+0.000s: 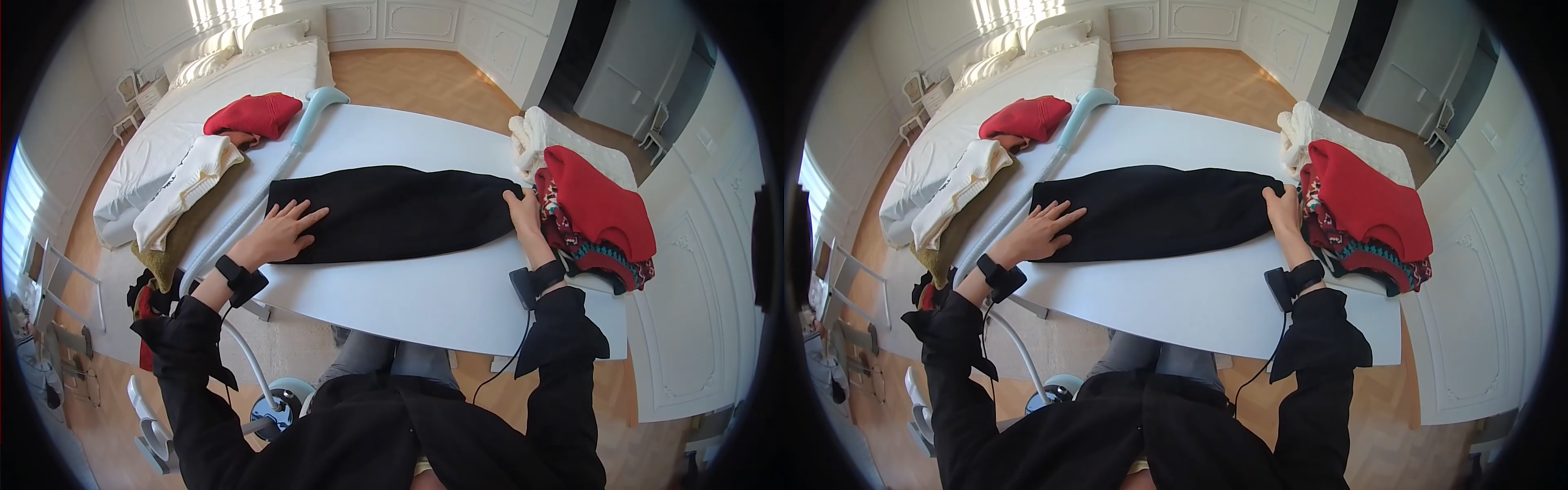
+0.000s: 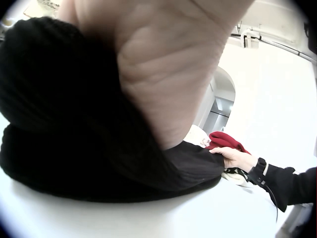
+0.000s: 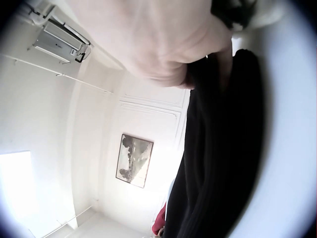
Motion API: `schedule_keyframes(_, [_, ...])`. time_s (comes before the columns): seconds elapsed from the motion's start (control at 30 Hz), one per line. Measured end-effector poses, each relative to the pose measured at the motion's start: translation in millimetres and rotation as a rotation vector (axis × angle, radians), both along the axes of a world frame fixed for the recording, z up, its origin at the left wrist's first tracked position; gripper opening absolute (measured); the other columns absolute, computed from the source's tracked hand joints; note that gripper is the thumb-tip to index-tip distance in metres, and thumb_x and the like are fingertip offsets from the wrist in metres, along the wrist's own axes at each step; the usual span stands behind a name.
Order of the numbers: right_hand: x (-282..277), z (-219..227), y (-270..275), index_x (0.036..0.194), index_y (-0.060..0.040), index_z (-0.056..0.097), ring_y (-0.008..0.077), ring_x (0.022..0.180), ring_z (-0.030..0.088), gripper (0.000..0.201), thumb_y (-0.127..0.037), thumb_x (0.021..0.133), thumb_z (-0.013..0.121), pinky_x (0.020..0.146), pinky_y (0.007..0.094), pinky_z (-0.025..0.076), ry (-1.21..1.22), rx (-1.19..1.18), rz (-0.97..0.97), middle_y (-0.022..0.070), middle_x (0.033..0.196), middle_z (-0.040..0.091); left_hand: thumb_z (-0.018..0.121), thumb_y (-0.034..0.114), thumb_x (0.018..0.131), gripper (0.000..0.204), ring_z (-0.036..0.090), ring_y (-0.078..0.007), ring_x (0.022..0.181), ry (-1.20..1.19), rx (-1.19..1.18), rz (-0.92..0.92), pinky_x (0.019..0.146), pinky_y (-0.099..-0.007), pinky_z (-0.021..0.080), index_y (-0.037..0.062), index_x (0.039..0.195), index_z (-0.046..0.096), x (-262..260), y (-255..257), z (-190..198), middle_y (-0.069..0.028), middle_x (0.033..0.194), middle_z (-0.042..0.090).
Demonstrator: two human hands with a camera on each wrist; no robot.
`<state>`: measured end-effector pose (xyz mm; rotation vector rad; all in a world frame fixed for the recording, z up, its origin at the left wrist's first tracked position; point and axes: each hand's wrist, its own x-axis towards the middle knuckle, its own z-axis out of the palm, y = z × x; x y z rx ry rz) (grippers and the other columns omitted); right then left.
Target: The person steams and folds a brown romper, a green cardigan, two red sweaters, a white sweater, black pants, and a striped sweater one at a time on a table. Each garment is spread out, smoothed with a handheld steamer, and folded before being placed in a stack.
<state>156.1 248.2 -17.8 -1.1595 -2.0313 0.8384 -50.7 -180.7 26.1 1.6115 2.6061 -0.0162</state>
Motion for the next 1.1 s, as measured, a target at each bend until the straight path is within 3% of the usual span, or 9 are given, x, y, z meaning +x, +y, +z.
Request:
schedule_keyframes(0.1, [3, 0, -5, 0.108, 0.0011, 0.059, 0.036, 0.105, 0.056, 0.043, -0.026, 0.075, 0.065, 0.091, 0.0429, 0.043, 0.015, 0.109, 0.039, 0.0214, 0.106, 0.061, 0.052, 0.031, 0.093, 0.051, 0.043, -0.037, 0.127, 0.022, 0.17, 0.05, 0.102, -0.0459, 0.039, 0.0201, 0.141, 0.04, 1, -2, 0, -0.0198, 0.139, 0.044])
schedule_keyframes(0.13, [4, 2, -12, 0.107, -0.0002, 0.059, 0.0356, 0.11, 0.052, 0.04, -0.023, 0.075, 0.066, 0.094, 0.0436, 0.041, 0.072, 0.234, 0.015, 0.0199, 0.11, 0.058, 0.053, 0.032, 0.092, 0.04, 0.055, -0.034, 0.11, 0.065, 0.221, 0.229, 0.089, -0.0425, 0.046, 0.0085, 0.125, 0.055, 12, 2, 13, -0.0212, 0.123, 0.055])
schedule_keyframes(0.17, [5, 2, -20, 0.106, -0.0015, 0.059, 0.0352, 0.115, 0.049, 0.036, -0.019, 0.075, 0.067, 0.096, 0.0443, 0.039, 0.126, 0.358, -0.008, 0.0185, 0.113, 0.055, 0.053, 0.032, 0.092, 0.04, 0.055, -0.034, 0.11, 0.063, 0.22, 0.228, 0.089, -0.0425, 0.046, 0.0085, 0.125, 0.055, 9, 0, 17, -0.0212, 0.123, 0.055])
schedule_keyframes(0.23, [13, 16, -41, 0.105, -0.0029, 0.059, 0.035, 0.117, 0.046, 0.033, -0.015, 0.074, 0.067, 0.098, 0.0441, 0.037, 0.071, 0.488, 0.063, 0.017, 0.116, 0.053, 0.056, 0.039, 0.089, 0.044, 0.059, -0.0341, 0.105, 0.153, 0.0, 0.561, 0.085, -0.0434, 0.049, 0.0011, 0.111, 0.06, -7, -3, 24, -0.0208, 0.111, 0.062])
schedule_keyframes(0.43, [14, 23, -69, 0.11, -0.0065, 0.059, 0.0349, 0.125, 0.039, 0.034, -0.011, 0.077, 0.063, 0.103, 0.0444, 0.03, -0.096, 0.693, 0.413, 0.0154, 0.125, 0.047, 0.059, 0.048, 0.082, 0.058, 0.063, -0.0365, 0.093, -0.028, 0.139, 0.511, 0.082, -0.0429, 0.05, -0.0076, 0.099, 0.063, -45, -22, -6, -0.0245, 0.095, 0.066])
schedule_keyframes(0.53, [11, 15, -59, 0.121, -0.0053, 0.055, 0.0375, 0.128, 0.036, 0.043, -0.019, 0.08, 0.063, 0.105, 0.0458, 0.029, -0.21, 0.722, 0.259, 0.0203, 0.131, 0.044, 0.063, 0.045, 0.08, 0.057, 0.065, -0.0322, 0.091, -0.255, 0.158, 0.564, 0.081, -0.0388, 0.05, -0.0084, 0.101, 0.062, -53, -24, -4, -0.0234, 0.098, 0.065])
schedule_keyframes(0.67, [13, 8, -41, 0.126, -0.003, 0.05, 0.0416, 0.129, 0.033, 0.049, -0.021, 0.082, 0.061, 0.105, 0.0482, 0.032, -0.121, 0.499, 0.392, 0.0255, 0.134, 0.039, 0.064, 0.035, 0.083, 0.05, 0.065, -0.0256, 0.089, -0.592, 0.305, 0.597, 0.081, -0.0345, 0.051, -0.0076, 0.108, 0.059, -57, -26, -8, -0.0182, 0.101, 0.066])
schedule_keyframes(0.73, [16, 5, -39, 0.127, -0.0033, 0.049, 0.0419, 0.129, 0.032, 0.049, -0.021, 0.083, 0.061, 0.106, 0.0481, 0.032, -0.126, 0.49, 0.405, 0.0261, 0.135, 0.038, 0.063, 0.026, 0.086, 0.046, 0.063, -0.0205, 0.095, -1.058, 0.61, 0.528, 0.084, -0.0318, 0.05, -0.0049, 0.119, 0.052, -57, -25, -12, -0.0141, 0.109, 0.063])
schedule_keyframes(1.1, [14, 2, -12, 0.112, -0.0044, 0.06, 0.0372, 0.114, 0.049, 0.031, -0.019, 0.085, 0.06, 0.1, 0.0429, 0.037, 0.07, 0.356, 0.378, 0.0208, 0.117, 0.054, 0.055, 0.039, 0.094, 0.053, 0.058, -0.0194, 0.111, -1.397, 0.684, 0.633, 0.096, -0.0302, 0.046, -0.0009, 0.129, 0.048, -53, -29, -4, -0.0118, 0.123, 0.058])
